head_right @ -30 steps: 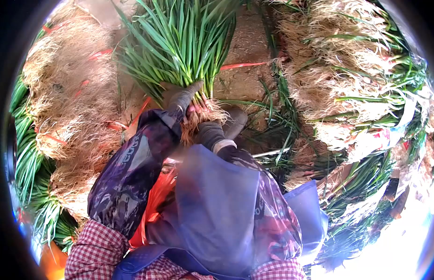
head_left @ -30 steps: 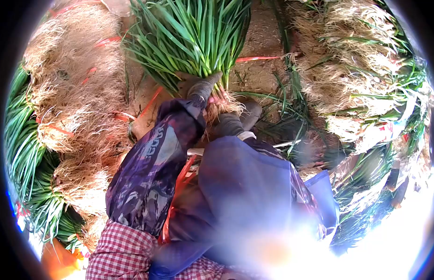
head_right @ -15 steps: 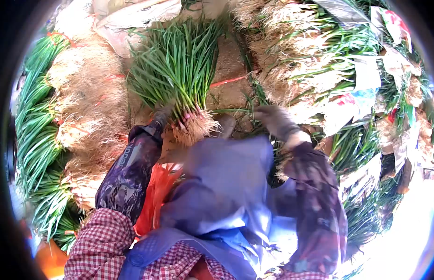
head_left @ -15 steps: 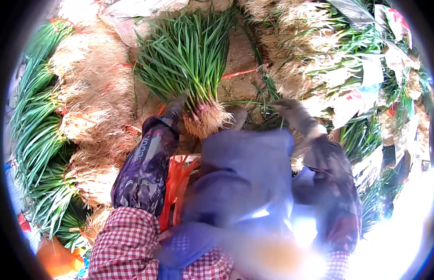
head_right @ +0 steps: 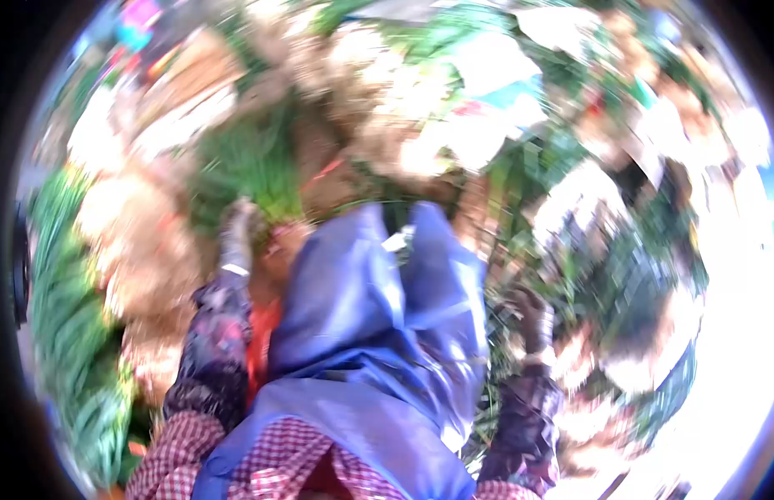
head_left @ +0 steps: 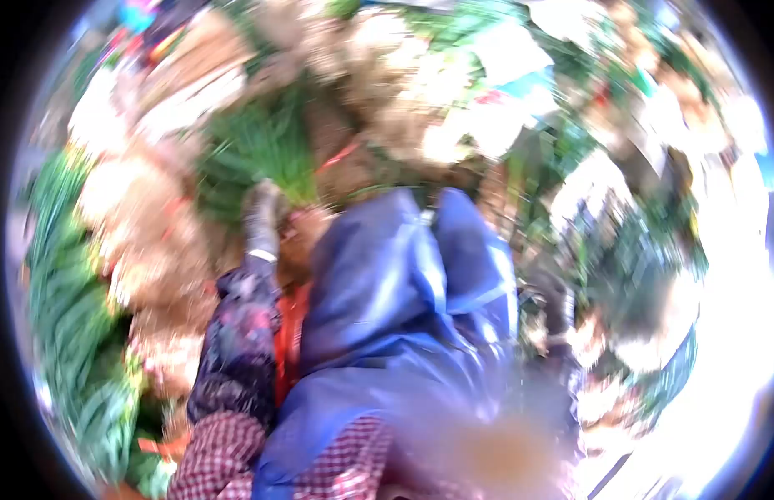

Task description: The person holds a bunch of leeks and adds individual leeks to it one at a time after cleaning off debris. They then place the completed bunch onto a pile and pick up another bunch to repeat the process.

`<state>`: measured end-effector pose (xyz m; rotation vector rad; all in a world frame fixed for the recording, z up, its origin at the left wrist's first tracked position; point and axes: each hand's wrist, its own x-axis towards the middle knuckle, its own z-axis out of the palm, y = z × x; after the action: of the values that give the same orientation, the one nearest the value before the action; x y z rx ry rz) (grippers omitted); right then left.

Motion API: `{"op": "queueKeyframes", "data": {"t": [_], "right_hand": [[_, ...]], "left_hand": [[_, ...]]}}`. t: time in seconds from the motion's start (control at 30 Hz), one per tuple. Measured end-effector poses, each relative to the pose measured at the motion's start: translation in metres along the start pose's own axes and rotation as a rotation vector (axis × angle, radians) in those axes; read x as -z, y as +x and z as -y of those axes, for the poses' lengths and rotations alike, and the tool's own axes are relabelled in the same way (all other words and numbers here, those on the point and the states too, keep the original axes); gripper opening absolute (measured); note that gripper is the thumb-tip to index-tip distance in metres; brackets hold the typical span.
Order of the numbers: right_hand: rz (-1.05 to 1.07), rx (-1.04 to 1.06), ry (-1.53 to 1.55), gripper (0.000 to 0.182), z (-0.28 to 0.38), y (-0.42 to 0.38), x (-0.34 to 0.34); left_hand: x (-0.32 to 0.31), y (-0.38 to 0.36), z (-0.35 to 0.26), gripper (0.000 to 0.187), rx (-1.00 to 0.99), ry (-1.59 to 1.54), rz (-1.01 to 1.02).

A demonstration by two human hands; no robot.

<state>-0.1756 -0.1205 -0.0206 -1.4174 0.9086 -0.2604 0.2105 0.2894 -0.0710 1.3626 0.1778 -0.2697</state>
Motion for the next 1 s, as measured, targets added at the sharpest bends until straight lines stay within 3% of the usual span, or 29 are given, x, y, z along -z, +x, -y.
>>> {"op": "queueKeyframes", "data": {"t": [0.03,0.07,0.1,0.13,0.17,0.2,0.23,0.3,0.37,0.43,0.5,0.6,0.7,0.77,0.83,0.9,0.97,1.0], "right_hand": [[-0.054,-0.101,0.084,0.028,-0.012,-0.021,0.004],[-0.04,-0.03,0.057,0.023,-0.044,-0.027,0.014],[-0.168,-0.119,0.024,0.019,-0.057,-0.046,0.011],[-0.121,-0.046,-0.059,0.019,-0.101,-0.049,0.024],[-0.077,-0.039,-0.045,0.02,-0.101,-0.065,0.019],[-0.09,-0.139,0.032,0.022,-0.097,-0.078,0.018],[-0.142,-0.094,-0.088,0.023,-0.097,-0.082,0.019],[-0.262,-0.025,-0.34,0.026,-0.096,-0.092,0.021],[-0.484,0.05,-0.234,0.024,-0.089,-0.082,0.035],[-0.864,0.226,-0.522,0.02,-0.093,-0.071,0.062],[-1.113,0.174,-0.741,0.02,-0.067,-0.077,0.088],[-1.013,-0.255,-0.74,0.028,-0.058,-0.078,0.133],[-1.024,-0.139,-0.895,0.034,-0.064,-0.056,0.144],[-0.937,-0.215,-1.025,0.027,-0.053,-0.042,0.145],[-1.097,-0.09,-1.068,0.026,-0.063,-0.028,0.149],[-1.18,0.221,-1.048,0.025,-0.049,-0.034,0.14],[-1.043,0.363,-1.002,0.016,-0.024,-0.061,0.103],[-0.938,0.557,-0.872,0.011,-0.004,-0.079,0.073]], "left_hand": [[-0.049,-0.016,-0.033,0.025,-0.111,0.055,-0.015],[-0.077,-0.018,-0.05,0.035,-0.104,-0.014,0.135],[-0.115,-0.038,-0.079,0.039,-0.131,-0.001,0.245],[-0.144,-0.056,-0.098,0.039,-0.188,-0.043,0.411],[-0.171,-0.071,-0.107,0.038,-0.201,-0.132,0.6],[-0.201,-0.094,-0.116,0.037,-0.167,-0.178,0.73],[-0.229,-0.119,-0.117,0.036,-0.13,-0.221,0.849],[-0.271,-0.15,-0.088,0.035,0.13,-0.329,1.063],[-0.304,-0.196,-0.057,0.033,0.38,-0.331,1.122],[-0.321,-0.225,-0.019,0.032,0.643,-0.322,1.091],[-0.322,-0.241,0.02,0.03,0.814,-0.257,1.11],[-0.316,-0.265,0.054,0.028,0.879,-0.089,1.087],[-0.318,-0.278,0.073,0.023,0.902,0.05,1.076],[-0.323,-0.283,0.082,0.022,0.897,0.084,1.099],[-0.329,-0.284,0.087,0.026,0.884,0.201,1.129],[-0.34,-0.292,0.08,0.027,0.856,0.343,1.119],[-0.341,-0.287,0.093,0.029,0.864,0.288,1.247],[-0.345,-0.289,0.096,0.03,0.905,0.265,1.256]]}}
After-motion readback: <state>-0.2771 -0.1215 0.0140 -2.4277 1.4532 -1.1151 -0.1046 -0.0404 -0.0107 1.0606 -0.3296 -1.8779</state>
